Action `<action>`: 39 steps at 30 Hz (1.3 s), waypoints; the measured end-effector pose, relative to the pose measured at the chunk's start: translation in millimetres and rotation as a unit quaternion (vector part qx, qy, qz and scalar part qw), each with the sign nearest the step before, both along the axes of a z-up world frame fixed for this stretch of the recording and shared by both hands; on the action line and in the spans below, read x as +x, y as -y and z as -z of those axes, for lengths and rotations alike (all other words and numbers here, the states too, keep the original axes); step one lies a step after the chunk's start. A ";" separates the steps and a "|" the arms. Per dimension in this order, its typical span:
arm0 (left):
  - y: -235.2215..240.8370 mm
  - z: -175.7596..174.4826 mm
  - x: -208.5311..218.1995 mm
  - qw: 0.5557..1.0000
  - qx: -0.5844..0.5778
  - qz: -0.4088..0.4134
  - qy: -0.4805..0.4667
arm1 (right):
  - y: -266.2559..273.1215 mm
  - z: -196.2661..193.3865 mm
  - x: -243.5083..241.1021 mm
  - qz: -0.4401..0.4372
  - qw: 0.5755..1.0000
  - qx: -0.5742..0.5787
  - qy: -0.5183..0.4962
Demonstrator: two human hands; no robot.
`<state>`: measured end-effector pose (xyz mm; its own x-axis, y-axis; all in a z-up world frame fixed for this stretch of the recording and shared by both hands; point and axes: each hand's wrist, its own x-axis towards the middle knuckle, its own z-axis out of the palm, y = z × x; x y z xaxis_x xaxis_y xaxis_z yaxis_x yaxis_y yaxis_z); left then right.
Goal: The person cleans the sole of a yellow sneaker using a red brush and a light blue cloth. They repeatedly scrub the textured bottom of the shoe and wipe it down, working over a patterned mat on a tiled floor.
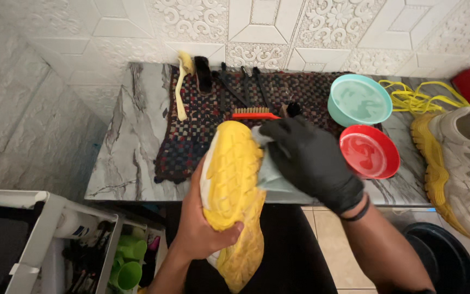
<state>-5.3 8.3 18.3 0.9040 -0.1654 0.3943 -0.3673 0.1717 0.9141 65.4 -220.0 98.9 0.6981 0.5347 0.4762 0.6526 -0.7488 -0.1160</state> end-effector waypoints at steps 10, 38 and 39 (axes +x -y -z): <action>-23.3 19.5 -12.6 0.997 -0.007 -0.078 0.007 | -40.0 2.2 0.7 -0.053 0.996 0.074 0.012; -50.2 52.1 53.6 0.974 -0.209 -0.011 -0.084 | 37.7 123.2 143.6 0.259 0.942 -0.164 -0.133; -46.0 51.8 57.6 0.974 -0.209 -0.009 -0.084 | 32.9 116.5 137.4 0.260 0.942 -0.164 -0.133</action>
